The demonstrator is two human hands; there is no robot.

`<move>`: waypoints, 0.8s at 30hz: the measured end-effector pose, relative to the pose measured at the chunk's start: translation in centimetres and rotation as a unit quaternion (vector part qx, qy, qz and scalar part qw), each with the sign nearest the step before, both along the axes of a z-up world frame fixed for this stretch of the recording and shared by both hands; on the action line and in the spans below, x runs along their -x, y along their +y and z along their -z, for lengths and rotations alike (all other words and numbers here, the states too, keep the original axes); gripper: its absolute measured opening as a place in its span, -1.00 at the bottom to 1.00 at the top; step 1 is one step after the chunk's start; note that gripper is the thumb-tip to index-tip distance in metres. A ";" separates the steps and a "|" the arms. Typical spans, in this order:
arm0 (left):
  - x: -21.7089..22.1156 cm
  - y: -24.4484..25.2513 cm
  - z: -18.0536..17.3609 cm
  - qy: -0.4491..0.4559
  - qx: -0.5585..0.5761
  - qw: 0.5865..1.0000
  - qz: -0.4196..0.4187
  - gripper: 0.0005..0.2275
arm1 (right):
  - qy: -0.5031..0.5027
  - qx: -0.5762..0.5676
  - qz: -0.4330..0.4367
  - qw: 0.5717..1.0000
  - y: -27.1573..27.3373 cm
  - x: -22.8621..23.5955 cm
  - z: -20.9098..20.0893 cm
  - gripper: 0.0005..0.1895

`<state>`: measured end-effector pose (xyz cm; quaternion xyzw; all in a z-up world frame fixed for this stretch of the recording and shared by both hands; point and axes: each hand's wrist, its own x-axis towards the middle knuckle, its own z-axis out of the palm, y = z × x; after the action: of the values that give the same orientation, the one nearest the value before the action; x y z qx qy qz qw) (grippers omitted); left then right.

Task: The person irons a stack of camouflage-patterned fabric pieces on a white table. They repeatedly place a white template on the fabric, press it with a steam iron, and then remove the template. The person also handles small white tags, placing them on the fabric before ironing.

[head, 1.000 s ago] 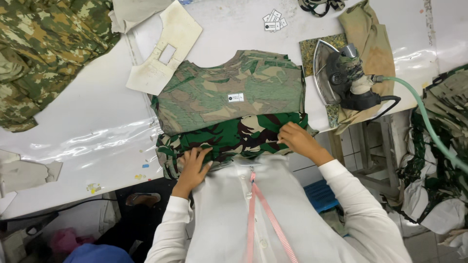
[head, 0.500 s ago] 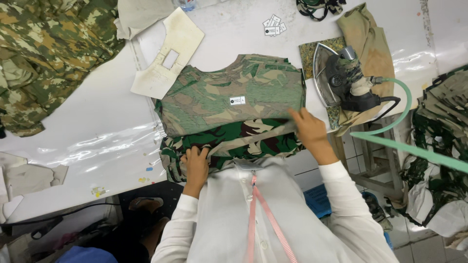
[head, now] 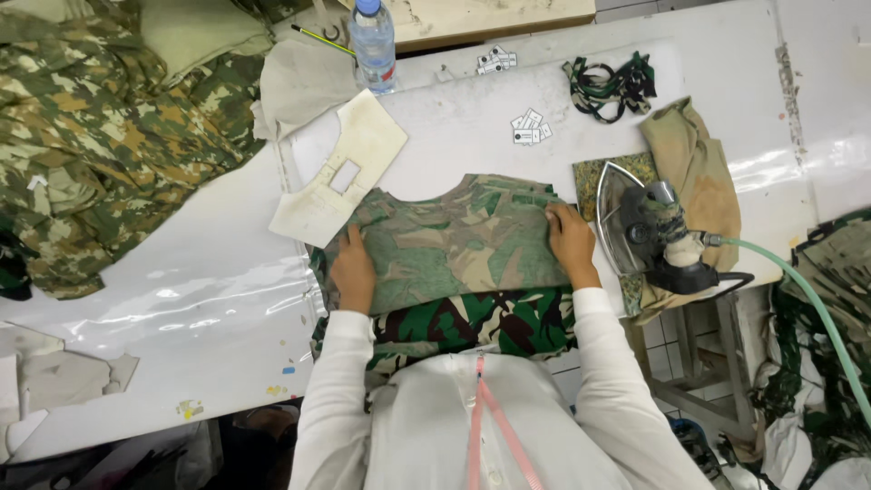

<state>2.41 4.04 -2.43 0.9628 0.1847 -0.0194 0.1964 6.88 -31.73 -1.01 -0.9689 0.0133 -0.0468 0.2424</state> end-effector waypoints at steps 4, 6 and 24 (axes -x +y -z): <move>0.4 -3.5 -1.9 -0.176 -0.186 0.957 0.135 -0.69 | -0.116 0.150 -0.066 0.980 2.2 0.2 -0.8 -0.82; 0.4 -5.4 -3.0 -0.244 -0.108 0.941 0.207 -0.67 | -0.157 0.134 -0.109 0.972 4.5 0.6 -1.2 -0.73; -6.0 3.5 -2.9 -0.305 0.443 0.699 -0.471 -0.49 | 0.060 -0.177 -0.518 0.835 9.3 4.2 -3.2 -0.64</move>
<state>8.39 7.52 0.43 0.5054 0.5138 0.2907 0.6294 2.71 -22.40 2.15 -0.7759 -0.4675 0.1471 0.3971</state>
